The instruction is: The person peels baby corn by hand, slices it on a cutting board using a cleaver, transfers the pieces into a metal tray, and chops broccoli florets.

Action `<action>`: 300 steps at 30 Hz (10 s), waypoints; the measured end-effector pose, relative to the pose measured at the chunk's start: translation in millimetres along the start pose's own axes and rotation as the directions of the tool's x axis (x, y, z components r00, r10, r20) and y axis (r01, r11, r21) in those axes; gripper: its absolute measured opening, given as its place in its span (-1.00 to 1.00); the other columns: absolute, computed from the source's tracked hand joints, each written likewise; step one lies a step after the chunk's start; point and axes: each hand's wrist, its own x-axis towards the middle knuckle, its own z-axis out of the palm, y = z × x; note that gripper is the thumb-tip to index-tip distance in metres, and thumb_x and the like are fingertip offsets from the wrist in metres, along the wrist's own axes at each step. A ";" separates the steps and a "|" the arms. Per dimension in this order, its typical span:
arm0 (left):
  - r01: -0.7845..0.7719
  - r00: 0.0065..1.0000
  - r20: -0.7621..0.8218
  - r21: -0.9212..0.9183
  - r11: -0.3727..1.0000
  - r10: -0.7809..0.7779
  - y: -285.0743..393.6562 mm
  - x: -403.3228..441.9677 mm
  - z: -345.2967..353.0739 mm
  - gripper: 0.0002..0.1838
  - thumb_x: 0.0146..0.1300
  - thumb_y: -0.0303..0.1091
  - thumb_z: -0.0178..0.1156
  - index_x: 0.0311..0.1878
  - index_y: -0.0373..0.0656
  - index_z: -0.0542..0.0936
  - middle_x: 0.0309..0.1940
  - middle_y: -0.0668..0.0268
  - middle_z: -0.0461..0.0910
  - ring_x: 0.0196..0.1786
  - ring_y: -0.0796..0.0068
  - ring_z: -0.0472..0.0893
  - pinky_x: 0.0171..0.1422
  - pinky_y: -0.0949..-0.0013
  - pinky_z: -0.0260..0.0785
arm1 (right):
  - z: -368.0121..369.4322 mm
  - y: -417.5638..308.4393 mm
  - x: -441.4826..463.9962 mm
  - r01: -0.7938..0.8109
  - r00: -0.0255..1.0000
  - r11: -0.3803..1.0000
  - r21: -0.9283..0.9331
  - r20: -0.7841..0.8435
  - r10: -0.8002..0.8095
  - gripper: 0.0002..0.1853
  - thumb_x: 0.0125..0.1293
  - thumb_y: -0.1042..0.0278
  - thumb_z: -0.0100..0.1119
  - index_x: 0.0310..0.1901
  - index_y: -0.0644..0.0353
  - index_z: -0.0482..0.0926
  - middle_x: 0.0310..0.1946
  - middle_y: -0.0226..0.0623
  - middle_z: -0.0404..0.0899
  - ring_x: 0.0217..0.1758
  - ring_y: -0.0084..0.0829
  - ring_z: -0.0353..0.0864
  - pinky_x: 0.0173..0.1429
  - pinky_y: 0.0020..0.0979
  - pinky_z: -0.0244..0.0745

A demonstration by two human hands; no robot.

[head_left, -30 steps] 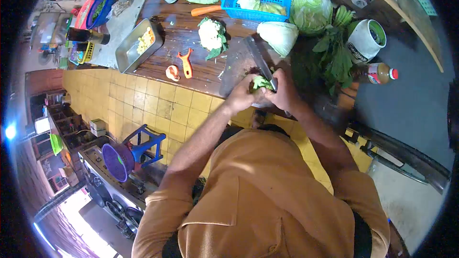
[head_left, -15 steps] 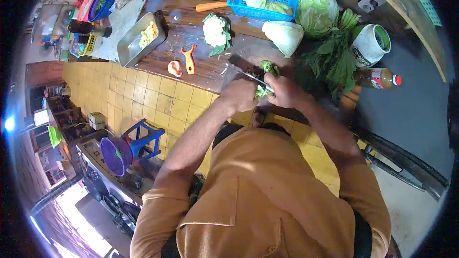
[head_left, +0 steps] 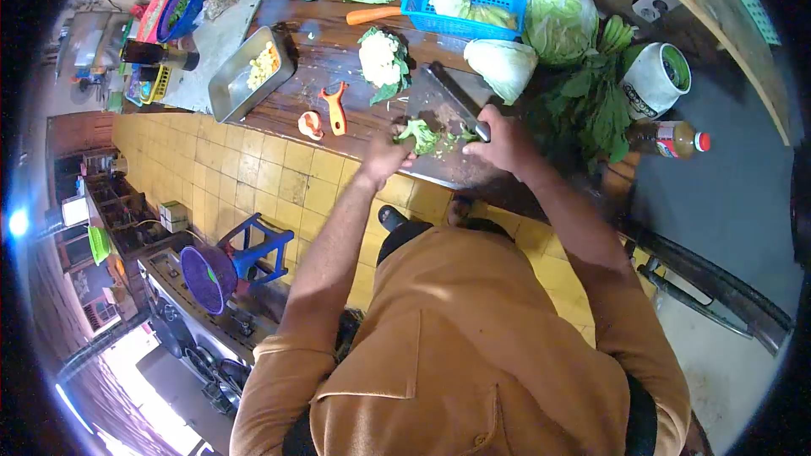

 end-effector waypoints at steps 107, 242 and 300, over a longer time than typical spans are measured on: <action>-0.189 0.982 0.003 0.124 0.974 0.190 -5.6 21.3 34.5 -0.68 0.41 -0.17 0.18 0.11 -0.13 0.60 -0.22 0.46 0.64 -0.30 0.69 0.51 -0.27 0.51 0.39 | 6.8 -30.3 -58.7 -0.403 0.851 0.079 0.912 0.342 0.399 -0.64 0.34 0.39 0.18 0.14 0.25 0.48 -0.04 -0.30 0.59 -0.02 -0.41 0.61 0.01 -0.35 0.60; -0.424 0.896 -0.133 0.031 0.905 0.425 -184.5 -132.7 -185.9 -0.63 0.20 -0.29 0.34 0.04 -0.18 0.54 -0.19 0.29 0.58 -0.14 0.40 0.56 0.04 0.32 0.44 | 283.8 -171.0 -53.5 -0.597 0.775 0.436 0.673 0.344 0.530 -0.81 0.34 0.45 0.11 -0.04 0.24 0.54 -0.33 -0.33 0.59 -0.38 -0.46 0.63 -0.32 -0.36 0.60; -0.547 0.821 0.135 0.466 0.695 0.556 31.6 -49.6 24.2 -0.87 0.26 -0.44 0.23 -0.15 -0.22 0.63 -0.35 0.09 0.67 -0.34 0.36 0.66 -0.19 0.35 0.50 | 26.4 -82.2 -27.0 -0.159 0.978 0.981 0.113 -0.119 0.173 -0.74 0.23 0.30 0.20 -0.10 0.23 0.62 -0.31 0.00 0.68 -0.26 0.02 0.68 -0.12 -0.13 0.56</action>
